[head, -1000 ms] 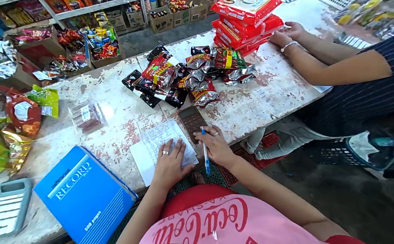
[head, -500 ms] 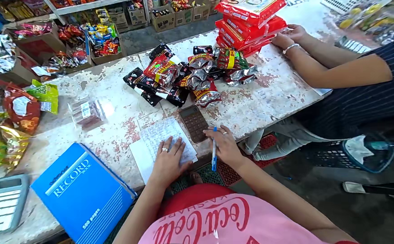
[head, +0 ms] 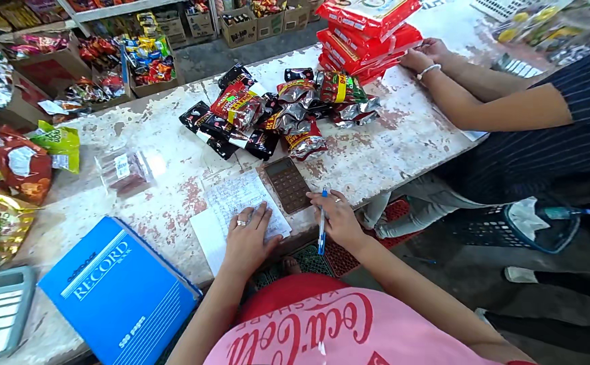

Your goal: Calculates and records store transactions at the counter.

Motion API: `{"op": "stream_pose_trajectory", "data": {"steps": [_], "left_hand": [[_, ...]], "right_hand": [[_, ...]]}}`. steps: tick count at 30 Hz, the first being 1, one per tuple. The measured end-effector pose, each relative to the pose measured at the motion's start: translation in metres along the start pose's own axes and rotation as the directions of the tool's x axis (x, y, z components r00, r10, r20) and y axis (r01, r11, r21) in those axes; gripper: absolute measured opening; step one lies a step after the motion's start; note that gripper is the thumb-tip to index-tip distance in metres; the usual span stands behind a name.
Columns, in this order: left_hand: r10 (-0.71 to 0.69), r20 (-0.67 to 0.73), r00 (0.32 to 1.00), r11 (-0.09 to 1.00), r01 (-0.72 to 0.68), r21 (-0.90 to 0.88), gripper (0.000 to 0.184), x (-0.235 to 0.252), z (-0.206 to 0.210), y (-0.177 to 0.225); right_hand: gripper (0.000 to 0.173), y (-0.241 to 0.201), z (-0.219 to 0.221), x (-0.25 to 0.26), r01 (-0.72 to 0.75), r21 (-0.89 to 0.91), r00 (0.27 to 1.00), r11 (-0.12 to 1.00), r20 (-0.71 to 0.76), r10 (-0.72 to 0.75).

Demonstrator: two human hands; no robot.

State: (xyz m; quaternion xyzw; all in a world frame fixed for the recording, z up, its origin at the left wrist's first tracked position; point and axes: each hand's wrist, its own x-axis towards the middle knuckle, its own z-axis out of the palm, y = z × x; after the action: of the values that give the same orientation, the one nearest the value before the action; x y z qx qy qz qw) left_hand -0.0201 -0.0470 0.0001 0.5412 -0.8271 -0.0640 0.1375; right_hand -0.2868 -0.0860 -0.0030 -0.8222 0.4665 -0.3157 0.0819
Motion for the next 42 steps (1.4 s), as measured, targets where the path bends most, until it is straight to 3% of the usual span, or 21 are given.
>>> {"op": "stream_pose_trajectory", "data": {"steps": [9, 23, 28, 33, 38, 42], "left_hand": [[-0.04, -0.052, 0.998, 0.997, 0.043, 0.058, 0.077, -0.007, 0.01, 0.008], [-0.086, -0.054, 0.995, 0.996, 0.085, -0.019, 0.078, -0.007, 0.005, 0.01], [-0.081, -0.07, 0.994, 0.997, 0.08, -0.014, 0.076, -0.007, 0.007, 0.01], [-0.072, -0.1, 0.992, 0.997, 0.071, -0.015, 0.074, -0.008, 0.009, 0.009], [-0.075, -0.101, 0.992, 0.997, 0.076, -0.001, 0.075, -0.008, 0.01, 0.008], [-0.077, -0.111, 0.991, 0.997, 0.077, -0.005, 0.073, -0.009, 0.011, 0.008]], "right_hand": [[0.03, -0.001, 0.0, 0.001, -0.005, -0.015, 1.0, 1.0, 0.01, 0.005], [0.03, -0.003, -0.005, 0.012, -0.013, -0.109, 0.995, 0.994, 0.094, 0.023], [0.027, -0.015, -0.017, 0.032, -0.089, -0.099, 0.968, 0.991, 0.225, 0.109], [0.029, -0.028, -0.002, 0.044, -0.001, 0.08, 0.983, 0.997, 0.184, -0.014], [0.03, -0.029, 0.012, 0.052, 0.004, 0.056, 0.955, 0.998, 0.297, -0.021], [0.026, -0.027, 0.005, 0.048, 0.062, 0.027, 0.982, 0.998, 0.176, -0.066]]}}
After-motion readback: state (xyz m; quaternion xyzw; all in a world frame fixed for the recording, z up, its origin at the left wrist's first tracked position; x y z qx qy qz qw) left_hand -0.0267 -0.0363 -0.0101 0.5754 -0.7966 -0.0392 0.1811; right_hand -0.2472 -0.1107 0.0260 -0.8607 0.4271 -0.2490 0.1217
